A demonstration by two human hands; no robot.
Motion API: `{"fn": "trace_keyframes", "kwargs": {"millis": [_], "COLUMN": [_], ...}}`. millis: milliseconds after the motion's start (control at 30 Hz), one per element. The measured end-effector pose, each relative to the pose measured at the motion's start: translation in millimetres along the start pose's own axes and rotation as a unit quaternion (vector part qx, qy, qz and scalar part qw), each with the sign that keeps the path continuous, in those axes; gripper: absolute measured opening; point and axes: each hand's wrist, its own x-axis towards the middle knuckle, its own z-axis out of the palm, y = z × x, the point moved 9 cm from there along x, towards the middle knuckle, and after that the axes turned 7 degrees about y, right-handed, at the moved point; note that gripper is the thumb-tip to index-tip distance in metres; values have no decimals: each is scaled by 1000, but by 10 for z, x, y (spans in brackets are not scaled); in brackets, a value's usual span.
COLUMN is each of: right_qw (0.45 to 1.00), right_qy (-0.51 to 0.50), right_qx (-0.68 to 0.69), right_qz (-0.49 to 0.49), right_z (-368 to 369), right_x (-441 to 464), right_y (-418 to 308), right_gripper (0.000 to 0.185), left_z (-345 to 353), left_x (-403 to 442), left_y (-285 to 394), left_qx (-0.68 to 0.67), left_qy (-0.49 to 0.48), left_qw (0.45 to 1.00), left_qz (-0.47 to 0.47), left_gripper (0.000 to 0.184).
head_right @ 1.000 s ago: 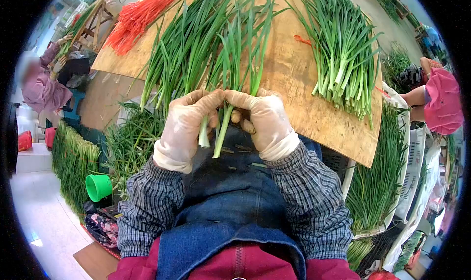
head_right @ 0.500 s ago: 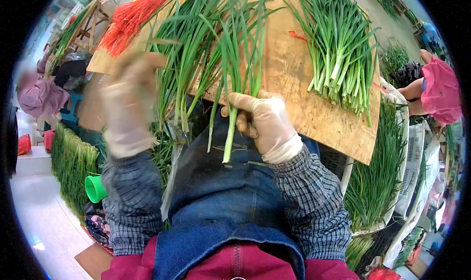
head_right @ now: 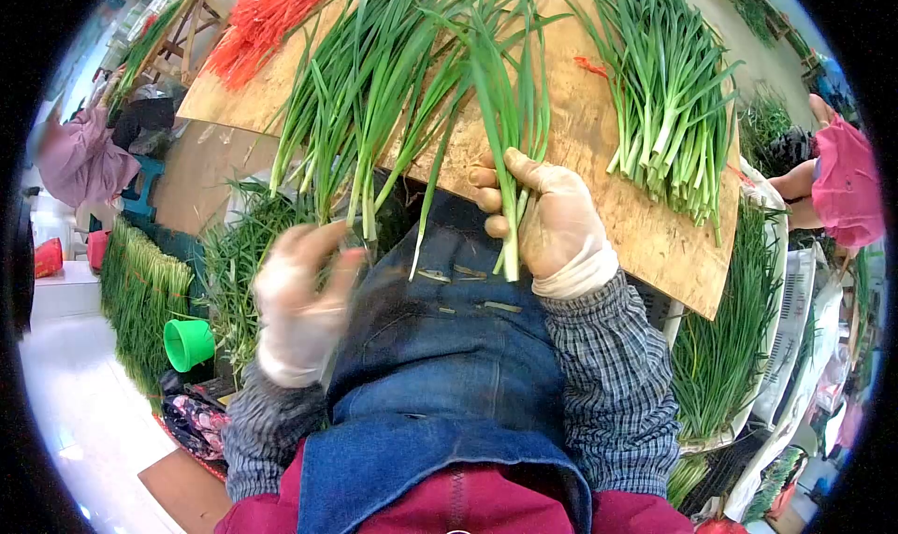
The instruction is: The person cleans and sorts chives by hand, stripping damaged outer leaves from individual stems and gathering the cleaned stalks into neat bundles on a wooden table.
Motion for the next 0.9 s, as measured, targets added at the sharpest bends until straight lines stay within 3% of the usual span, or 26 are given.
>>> {"fn": "trace_keyframes", "kwargs": {"millis": [100, 133, 267, 300, 333, 367, 400, 433, 500, 567, 633, 667, 700, 733, 767, 800, 867, 900], "right_qw": [1000, 1000, 982, 981, 981, 980, 989, 993, 999, 1000, 999, 999, 999, 1000, 1000, 1000, 1000, 1000], "right_qy": [-14, 7, -173, -170, -167, -164, -99, -11, 5, -26, -37, -32, -28, 6, 1, -5, -12, -8], "right_qx": [-1, 0, 57, 55, 53, 50, 7, -43, -28, 3, 24, 28, 28, 10, 0, -9, -11, -16], "right_qz": [3, 2, -52, -69, -86, -102, -106, -106, -27, 1, 13, 13, 13, -10, -8, -6, -1, 0], "right_z": [125, 204, 792, 771, 739, 709, 577, 431, 304, 309, 321, 332, 351, 350, 369, 391, 411, 396], "right_x": [-58, -110, -473, -456, -418, -372, -233, -101, 75, 135, 147, 151, 142, 111, 94, 77, 72, 75], "right_y": [-21, -47, -348, -388, -439, -476, -422, -340, -83, 41, 85, 77, 73, 48, 66, 72, 85, 96], "right_gripper": [26, 26, 29, 29, 29, 30, 29, 27, 25, 24, 23, 23, 22, 22, 20, 19, 18, 18], "left_z": [520, 622, 928, 756, 511, 165, -84, -303, -844, -1282, -1462, -1364, -1172, -1025, -792, -558, -122, 120], "left_x": [228, 285, 304, 348, 383, 406, 412, 312, -14, -409, -652, -704, -671, -517, -390, -242, -108, -23], "left_y": [349, 352, 75, 50, 38, -9, -178, -408, -780, -1275, -1511, -1534, -1341, -1045, -710, -414, 8, 143], "left_qx": [118, 157, 263, 219, 138, -19, -136, -130, -210, -100, 213, 391, 395, 208, 175, 93, 56, 125], "left_qy": [-63, -44, -38, -1, 34, 129, 120, 89, 218, 255, 164, 62, 45, 108, 113, 85, 76, 22], "left_qw": [987, 982, 954, 967, 982, 984, 983, 965, 895, 893, 924, 899, 910, 961, 976, 991, 992, 987], "left_qz": [93, 100, 143, 130, 121, 120, -20, -207, -328, -358, -271, -187, -115, -146, -57, -52, 82, 98], "left_gripper": [60, 54, 28, 11, 9, 13, 13, 15, 15, 15, 15, 15, 18, 22, 26, 28, 24, 23]}}
